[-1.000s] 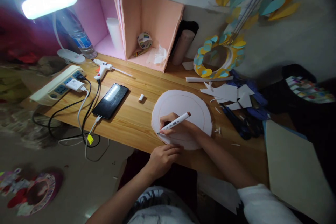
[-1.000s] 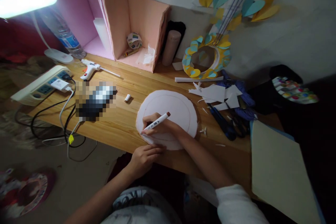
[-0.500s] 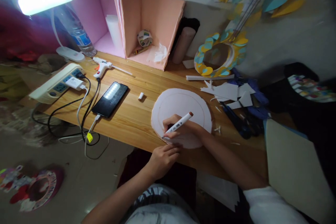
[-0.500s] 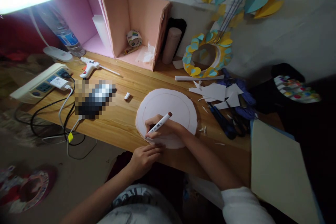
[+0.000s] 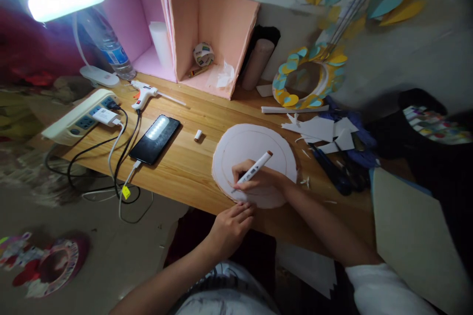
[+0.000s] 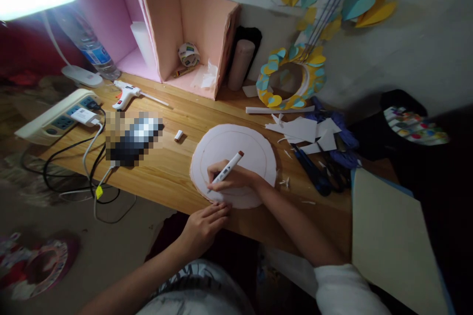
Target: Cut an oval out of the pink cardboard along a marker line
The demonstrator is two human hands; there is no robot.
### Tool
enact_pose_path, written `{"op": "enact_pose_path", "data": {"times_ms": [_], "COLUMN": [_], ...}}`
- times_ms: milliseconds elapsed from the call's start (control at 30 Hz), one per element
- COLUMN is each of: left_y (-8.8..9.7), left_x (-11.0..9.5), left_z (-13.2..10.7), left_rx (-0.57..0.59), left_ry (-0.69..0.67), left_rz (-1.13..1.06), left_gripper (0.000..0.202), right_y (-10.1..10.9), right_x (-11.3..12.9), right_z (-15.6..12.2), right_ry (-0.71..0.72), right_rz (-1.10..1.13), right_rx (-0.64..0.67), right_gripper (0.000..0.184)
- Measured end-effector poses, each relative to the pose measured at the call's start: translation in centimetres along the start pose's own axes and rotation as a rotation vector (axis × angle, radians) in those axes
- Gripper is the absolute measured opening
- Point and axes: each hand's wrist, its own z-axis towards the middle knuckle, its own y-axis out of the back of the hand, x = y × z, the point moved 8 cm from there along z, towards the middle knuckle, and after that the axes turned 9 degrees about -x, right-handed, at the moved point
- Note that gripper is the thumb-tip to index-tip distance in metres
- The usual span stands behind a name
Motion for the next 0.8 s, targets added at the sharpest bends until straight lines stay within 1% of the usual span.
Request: {"op": "enact_pose_path", "data": {"times_ms": [100,167,233,300,367,467,533,667,800], "left_y": [-0.2,-0.3,-0.4,-0.4,-0.2,0.3,0.5,0.6,0.5], "left_x": [0.1,0.2,0.4,0.5,0.6,0.6,0.7,0.8,0.8], "left_z": [-0.2,-0.3,-0.4,-0.3,-0.3,-0.1,-0.1,0.1,0.1], "left_rx": [-0.001,-0.005,0.001,-0.001,-0.032,-0.098,-0.117,-0.115,-0.113], "left_ry": [0.022,0.033,0.043,0.050,0.056,0.060,0.059,0.053,0.054], "left_rz": [-0.006,-0.007,-0.004,-0.009,-0.026,-0.064,-0.080,-0.089,-0.097], "left_gripper": [0.031,0.032,0.033,0.033,0.031,0.028,0.028,0.028,0.027], "right_y": [1.8,2.5,3.0,3.6,4.2,4.5,4.5,4.3,3.9], "right_x": [-0.4,-0.7,-0.9,-1.2,-1.5,-1.8,-1.9,-1.7,-1.6], "right_z": [1.5,2.5,3.5,4.2,4.4,4.5,4.4,4.4,4.4], "right_ry": [-0.034,-0.020,-0.005,0.002,0.002,-0.004,-0.007,-0.009,-0.009], "right_rz": [0.036,0.039,0.029,0.006,-0.021,-0.050,-0.066,-0.094,-0.113], "right_rx": [-0.365,-0.547,-0.687,-0.779,-0.858,-0.883,-0.877,-0.857,-0.805], "right_gripper": [0.020,0.021,0.023,0.023,0.024,0.023,0.021,0.019,0.021]}}
